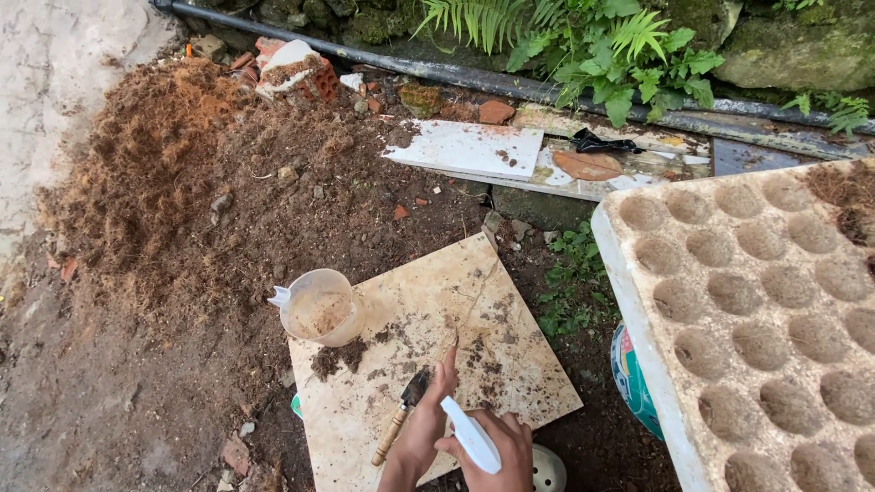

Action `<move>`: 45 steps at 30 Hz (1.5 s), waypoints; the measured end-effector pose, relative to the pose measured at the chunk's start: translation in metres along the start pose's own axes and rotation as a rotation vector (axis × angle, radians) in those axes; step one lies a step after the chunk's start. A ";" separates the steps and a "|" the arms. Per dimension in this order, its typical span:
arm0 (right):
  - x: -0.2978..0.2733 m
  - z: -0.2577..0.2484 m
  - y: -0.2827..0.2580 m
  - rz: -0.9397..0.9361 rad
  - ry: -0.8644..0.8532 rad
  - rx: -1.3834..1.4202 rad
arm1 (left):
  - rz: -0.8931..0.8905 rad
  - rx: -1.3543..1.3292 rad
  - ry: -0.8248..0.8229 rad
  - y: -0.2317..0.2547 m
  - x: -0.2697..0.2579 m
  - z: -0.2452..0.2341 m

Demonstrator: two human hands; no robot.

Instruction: Mixing soil in a basin and preparing a seedling tray by poking holes in the soil using a small wooden tool.

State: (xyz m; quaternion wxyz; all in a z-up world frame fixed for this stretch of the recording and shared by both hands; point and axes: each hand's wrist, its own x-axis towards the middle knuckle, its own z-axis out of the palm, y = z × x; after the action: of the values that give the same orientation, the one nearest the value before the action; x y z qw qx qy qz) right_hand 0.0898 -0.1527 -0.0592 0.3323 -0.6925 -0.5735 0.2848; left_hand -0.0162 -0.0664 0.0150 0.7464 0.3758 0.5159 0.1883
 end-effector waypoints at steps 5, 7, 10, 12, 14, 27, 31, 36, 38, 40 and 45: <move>-0.001 0.002 0.012 0.128 0.090 -0.055 | 0.059 0.002 -0.030 0.002 -0.004 0.001; 0.000 0.002 0.012 0.126 0.062 -0.047 | 0.046 0.001 -0.020 0.001 -0.004 0.002; 0.000 -0.003 0.001 0.141 -0.008 -0.016 | 0.035 0.013 -0.012 -0.003 0.000 0.002; -0.001 -0.005 -0.004 0.156 -0.049 0.009 | 0.038 0.030 -0.014 -0.002 -0.001 0.002; -0.004 -0.006 -0.002 0.000 0.151 0.021 | -0.008 0.080 -0.006 0.003 -0.005 0.004; 0.000 -0.008 0.012 -0.146 0.223 0.025 | 0.021 0.113 0.000 0.022 -0.027 0.003; 0.003 -0.059 -0.024 0.373 0.133 0.108 | 0.002 0.001 0.277 0.011 -0.026 -0.026; 0.003 -0.087 -0.002 0.342 0.350 0.061 | -0.052 -0.024 0.629 -0.036 -0.016 -0.084; 0.004 -0.098 0.003 0.203 0.468 -0.117 | -0.167 0.463 0.751 -0.065 -0.009 -0.106; 0.000 -0.102 0.010 0.258 0.516 -0.172 | -0.242 0.755 0.699 -0.090 -0.001 -0.116; -0.013 -0.098 0.052 0.298 0.727 -0.295 | -0.343 1.275 0.661 -0.144 0.018 -0.126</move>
State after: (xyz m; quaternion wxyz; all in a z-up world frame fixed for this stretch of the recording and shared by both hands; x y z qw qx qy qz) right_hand 0.1954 -0.1851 -0.0394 0.3653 -0.8636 -0.3470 -0.0183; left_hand -0.1388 -0.1012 -0.1281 0.2076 0.5746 0.7745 -0.1640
